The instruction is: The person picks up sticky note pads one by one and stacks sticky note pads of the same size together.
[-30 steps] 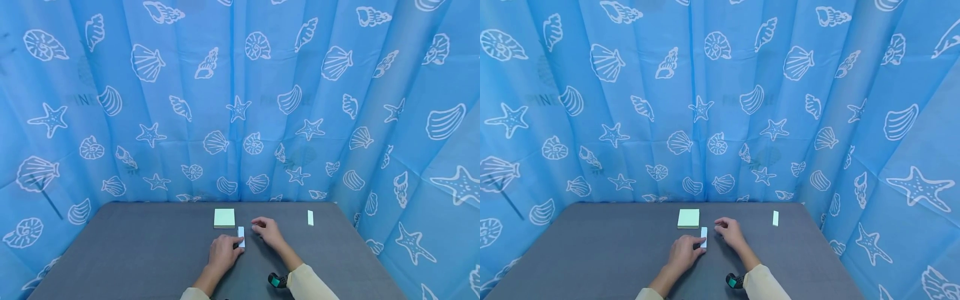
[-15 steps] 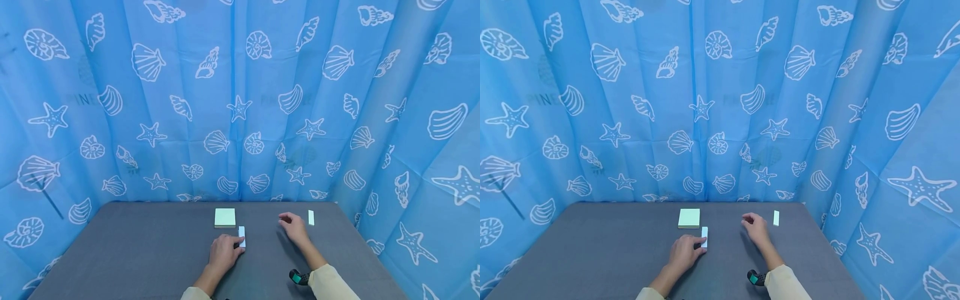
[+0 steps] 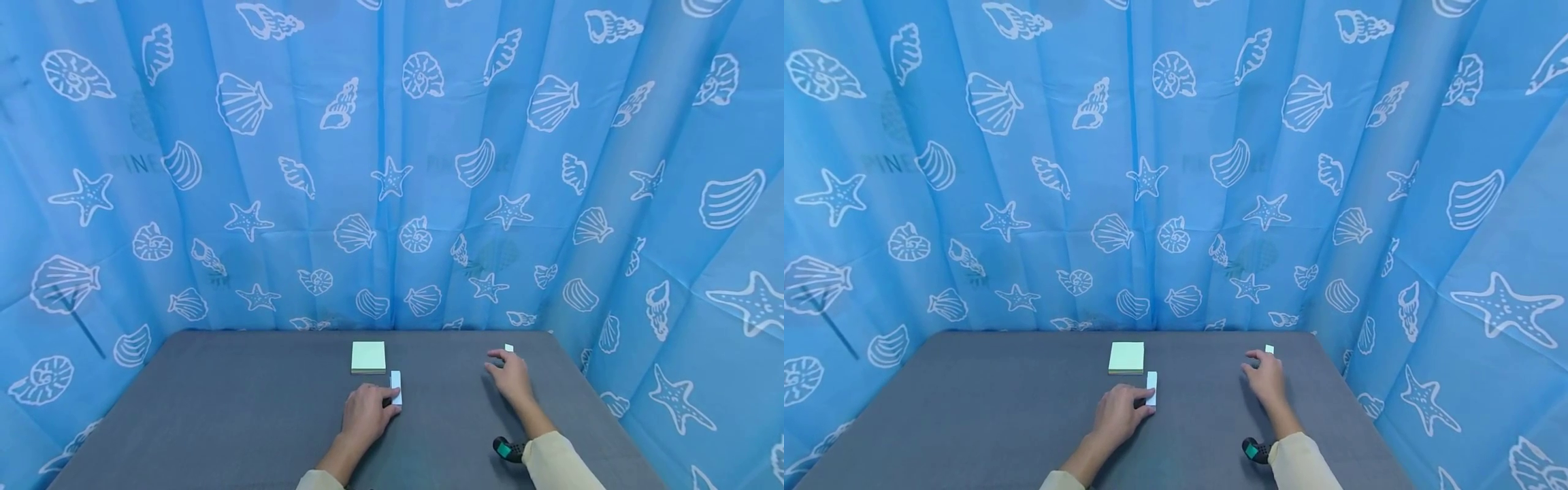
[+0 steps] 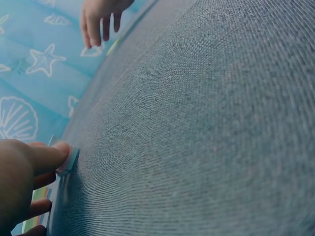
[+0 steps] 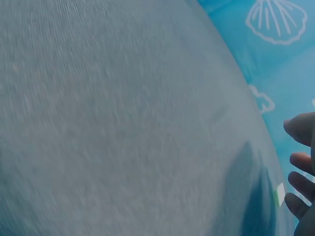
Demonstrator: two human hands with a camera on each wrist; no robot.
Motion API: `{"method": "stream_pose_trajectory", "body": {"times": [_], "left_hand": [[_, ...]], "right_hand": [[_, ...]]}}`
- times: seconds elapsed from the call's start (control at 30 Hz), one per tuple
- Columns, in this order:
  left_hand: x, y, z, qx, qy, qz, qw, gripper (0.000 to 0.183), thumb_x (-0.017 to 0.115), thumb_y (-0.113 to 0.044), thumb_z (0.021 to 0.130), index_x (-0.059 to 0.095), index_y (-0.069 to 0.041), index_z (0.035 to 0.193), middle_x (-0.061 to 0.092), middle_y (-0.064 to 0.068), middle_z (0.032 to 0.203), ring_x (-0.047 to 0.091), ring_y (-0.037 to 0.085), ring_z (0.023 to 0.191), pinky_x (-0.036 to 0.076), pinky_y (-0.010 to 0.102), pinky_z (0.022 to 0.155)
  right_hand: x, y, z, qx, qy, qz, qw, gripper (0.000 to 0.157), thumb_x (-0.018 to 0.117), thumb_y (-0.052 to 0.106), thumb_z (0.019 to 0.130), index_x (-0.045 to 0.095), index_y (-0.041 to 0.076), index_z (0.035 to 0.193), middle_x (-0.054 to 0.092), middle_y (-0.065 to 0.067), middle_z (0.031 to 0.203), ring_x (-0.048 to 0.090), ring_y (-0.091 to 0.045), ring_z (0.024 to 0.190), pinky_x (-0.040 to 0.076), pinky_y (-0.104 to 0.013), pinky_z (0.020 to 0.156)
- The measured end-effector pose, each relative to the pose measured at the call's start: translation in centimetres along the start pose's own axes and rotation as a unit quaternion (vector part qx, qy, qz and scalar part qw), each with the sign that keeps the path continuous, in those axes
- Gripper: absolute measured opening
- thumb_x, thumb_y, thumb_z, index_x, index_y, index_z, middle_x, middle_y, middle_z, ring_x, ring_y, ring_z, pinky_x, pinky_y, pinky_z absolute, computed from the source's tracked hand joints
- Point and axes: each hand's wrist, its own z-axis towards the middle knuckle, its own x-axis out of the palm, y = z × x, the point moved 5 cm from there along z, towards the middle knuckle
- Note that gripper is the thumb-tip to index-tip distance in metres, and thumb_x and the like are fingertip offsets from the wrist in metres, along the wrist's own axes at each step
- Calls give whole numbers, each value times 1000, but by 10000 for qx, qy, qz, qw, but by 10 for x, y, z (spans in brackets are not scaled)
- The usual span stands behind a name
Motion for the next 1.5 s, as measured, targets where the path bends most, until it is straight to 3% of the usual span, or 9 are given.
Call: {"method": "stream_pose_trajectory", "body": {"times": [0.13,0.27,0.63,0.93,1.5], "left_hand": [[0,0,0,-65,39,-44,10000,35,80,-35,79,75,-29,112,72,-7,103,62,18,96,48,45,84],[0,0,0,-73,59,-32,10000,35,80,-36,78,75,-30,112,72,-7,103,62,18,97,47,45,85],[-1,0,0,-31,-12,-46,10000,35,80,-35,78,75,-30,113,72,-7,102,62,18,96,48,45,84],[-1,1,-2,-9,-14,-62,10000,35,80,-35,79,75,-29,113,72,-5,102,62,19,97,48,45,84],[0,0,0,-81,-38,-24,10000,35,81,-34,78,75,-29,113,72,-7,103,62,19,99,47,46,86]], "right_hand": [[-3,-12,2,189,14,-460,9988,36,69,10,87,63,-4,120,57,-29,125,49,-47,118,34,-62,95],[-5,-25,2,487,346,-734,9955,48,68,16,88,55,-1,131,49,-29,135,42,-50,124,29,-67,94],[-11,-42,-3,451,1143,-1504,9810,60,62,29,94,45,-6,139,38,-27,146,23,-52,135,19,-70,102],[-11,-33,-13,331,1341,-1663,9764,57,64,28,93,49,-4,138,44,-28,141,32,-52,130,25,-69,98],[-15,-5,-34,-273,1406,-2065,9679,42,74,26,86,68,5,121,61,-18,126,49,-38,105,37,-53,80]]}}
